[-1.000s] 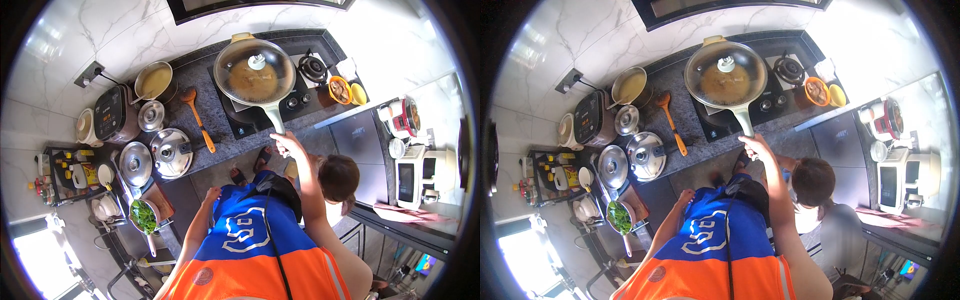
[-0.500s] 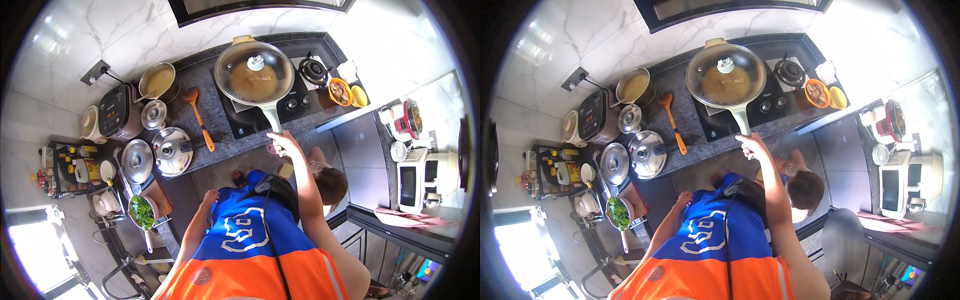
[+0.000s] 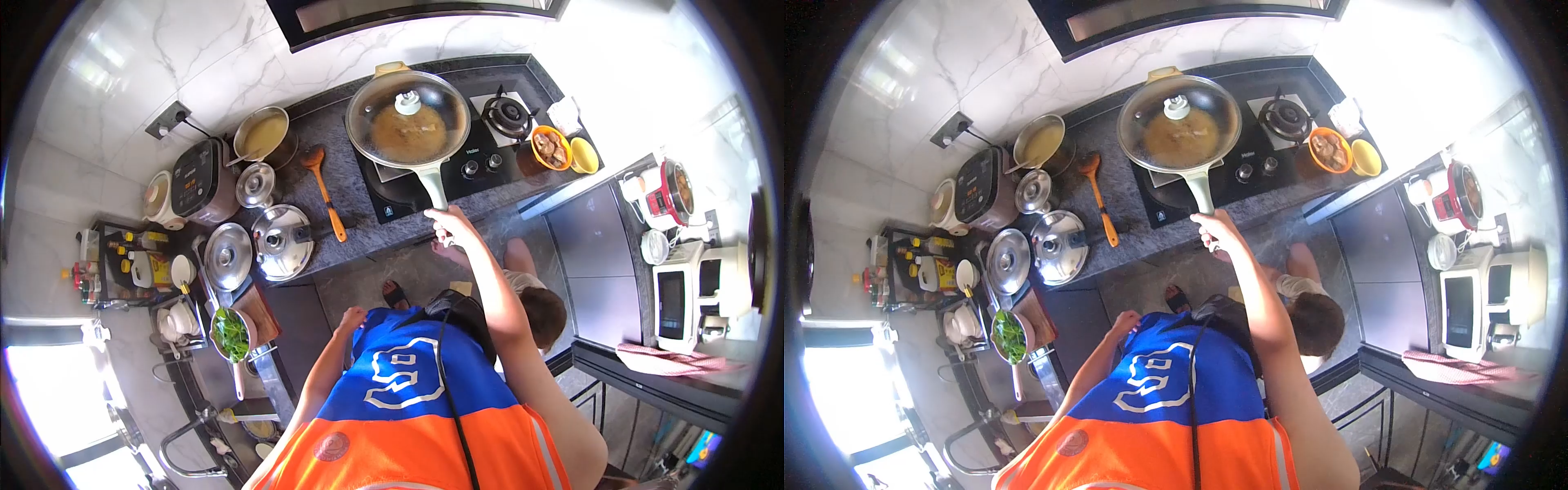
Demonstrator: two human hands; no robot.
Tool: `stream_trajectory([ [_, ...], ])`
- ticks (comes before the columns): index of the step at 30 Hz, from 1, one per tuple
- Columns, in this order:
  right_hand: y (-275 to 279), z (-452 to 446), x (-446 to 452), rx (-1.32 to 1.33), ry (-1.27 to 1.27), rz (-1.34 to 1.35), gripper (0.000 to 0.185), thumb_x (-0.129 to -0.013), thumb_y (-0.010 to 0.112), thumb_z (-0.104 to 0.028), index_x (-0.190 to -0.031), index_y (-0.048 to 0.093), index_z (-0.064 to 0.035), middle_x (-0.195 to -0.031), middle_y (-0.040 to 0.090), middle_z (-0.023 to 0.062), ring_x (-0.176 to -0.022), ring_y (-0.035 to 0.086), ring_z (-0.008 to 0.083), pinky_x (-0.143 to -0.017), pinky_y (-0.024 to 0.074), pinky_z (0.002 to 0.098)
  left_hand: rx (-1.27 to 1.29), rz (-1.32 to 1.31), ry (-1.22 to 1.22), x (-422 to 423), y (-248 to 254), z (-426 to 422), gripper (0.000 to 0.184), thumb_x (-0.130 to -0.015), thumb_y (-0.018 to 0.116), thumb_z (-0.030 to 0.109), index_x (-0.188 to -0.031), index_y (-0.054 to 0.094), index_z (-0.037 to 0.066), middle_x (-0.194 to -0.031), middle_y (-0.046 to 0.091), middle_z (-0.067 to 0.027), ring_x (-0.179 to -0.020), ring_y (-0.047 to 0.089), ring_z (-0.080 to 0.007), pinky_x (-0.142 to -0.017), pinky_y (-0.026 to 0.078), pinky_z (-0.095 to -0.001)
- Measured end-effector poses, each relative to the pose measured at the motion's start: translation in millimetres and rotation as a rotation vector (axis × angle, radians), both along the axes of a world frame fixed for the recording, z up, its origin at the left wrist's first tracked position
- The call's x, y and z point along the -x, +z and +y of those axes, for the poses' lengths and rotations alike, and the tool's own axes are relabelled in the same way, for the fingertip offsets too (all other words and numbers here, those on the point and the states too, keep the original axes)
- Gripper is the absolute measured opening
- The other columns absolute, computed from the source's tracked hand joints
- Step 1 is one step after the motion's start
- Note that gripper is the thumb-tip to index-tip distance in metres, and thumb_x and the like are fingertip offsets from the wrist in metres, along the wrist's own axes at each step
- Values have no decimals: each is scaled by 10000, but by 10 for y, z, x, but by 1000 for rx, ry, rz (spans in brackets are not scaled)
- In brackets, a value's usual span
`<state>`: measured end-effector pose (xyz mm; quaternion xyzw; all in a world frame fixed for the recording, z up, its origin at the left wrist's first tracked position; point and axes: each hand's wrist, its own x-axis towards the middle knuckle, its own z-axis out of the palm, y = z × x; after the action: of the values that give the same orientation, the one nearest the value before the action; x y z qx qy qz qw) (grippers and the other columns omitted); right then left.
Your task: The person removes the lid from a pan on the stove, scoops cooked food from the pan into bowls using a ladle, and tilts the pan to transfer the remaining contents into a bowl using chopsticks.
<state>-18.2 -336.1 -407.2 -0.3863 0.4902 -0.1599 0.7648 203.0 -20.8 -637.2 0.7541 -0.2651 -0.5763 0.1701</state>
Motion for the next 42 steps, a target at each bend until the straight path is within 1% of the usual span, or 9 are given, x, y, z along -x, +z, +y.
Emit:
stream_trajectory([
  [7,-98,-66,9,9,14,21,193,-825,632,-173,-739,498,-64,-528,467,9,-383,450,99,-342,363,276,32,-152,-124,298,-71,168,191,-809,555,223,-844,660,67,-669,629,-48,-548,587,-135,-481,477,-283],
  [14,-13,-11,-22,71,10,55,211,-808,639,-176,-711,516,-35,-521,481,31,-382,462,126,-338,359,279,27,-98,-72,450,-5,583,229,-805,545,243,-855,681,66,-701,650,-70,-571,612,-154,-518,496,-302],
  [16,-62,-20,-8,79,12,0,208,-804,641,-162,-683,523,-40,-502,481,37,-382,457,124,-342,369,287,88,-224,-162,516,2,734,281,-800,491,260,-864,680,63,-830,645,-215,-810,639,-369,-757,500,-454],
  [20,-94,-62,-8,84,53,68,194,-799,636,-145,-674,521,-50,-514,489,36,-391,472,123,-336,355,292,49,-350,-143,722,104,989,275,-824,477,268,-943,632,75,-959,623,-230,-943,587,-403,-835,464,-465],
  [27,49,-9,-39,34,1,17,162,-793,648,-134,-787,566,5,-553,477,28,-413,444,98,-365,380,286,90,-318,-70,850,339,1157,239,-831,497,250,-932,609,64,-960,625,-229,-936,583,-414,-826,463,-474],
  [32,-28,-60,-68,33,27,97,189,-786,656,-144,-748,538,-1,-586,505,53,-421,478,117,-352,377,281,105,-342,-30,812,235,1216,229,-845,474,233,-931,591,56,-936,612,-259,-903,576,-443,-803,456,-507],
  [34,-79,-48,-60,50,28,103,243,-805,645,-175,-692,432,-146,-537,411,-68,-414,388,32,-376,330,225,97,-393,21,777,209,1222,224,-854,458,218,-929,578,43,-907,605,-276,-880,571,-456,-790,449,-526],
  [41,-1,-6,-57,41,1,108,228,-808,653,-186,-713,451,-136,-552,424,-66,-417,390,28,-382,339,222,69,-380,13,537,185,1213,244,-860,437,226,-938,573,39,-893,613,-270,-873,577,-451,-785,460,-516],
  [42,-20,-24,-41,27,2,96,196,-802,658,-175,-758,491,-83,-563,459,-27,-420,424,50,-381,368,237,72,-377,1,484,125,1224,244,-860,437,226,-938,573,39,-893,613,-270,-873,577,-451,-785,460,-516],
])
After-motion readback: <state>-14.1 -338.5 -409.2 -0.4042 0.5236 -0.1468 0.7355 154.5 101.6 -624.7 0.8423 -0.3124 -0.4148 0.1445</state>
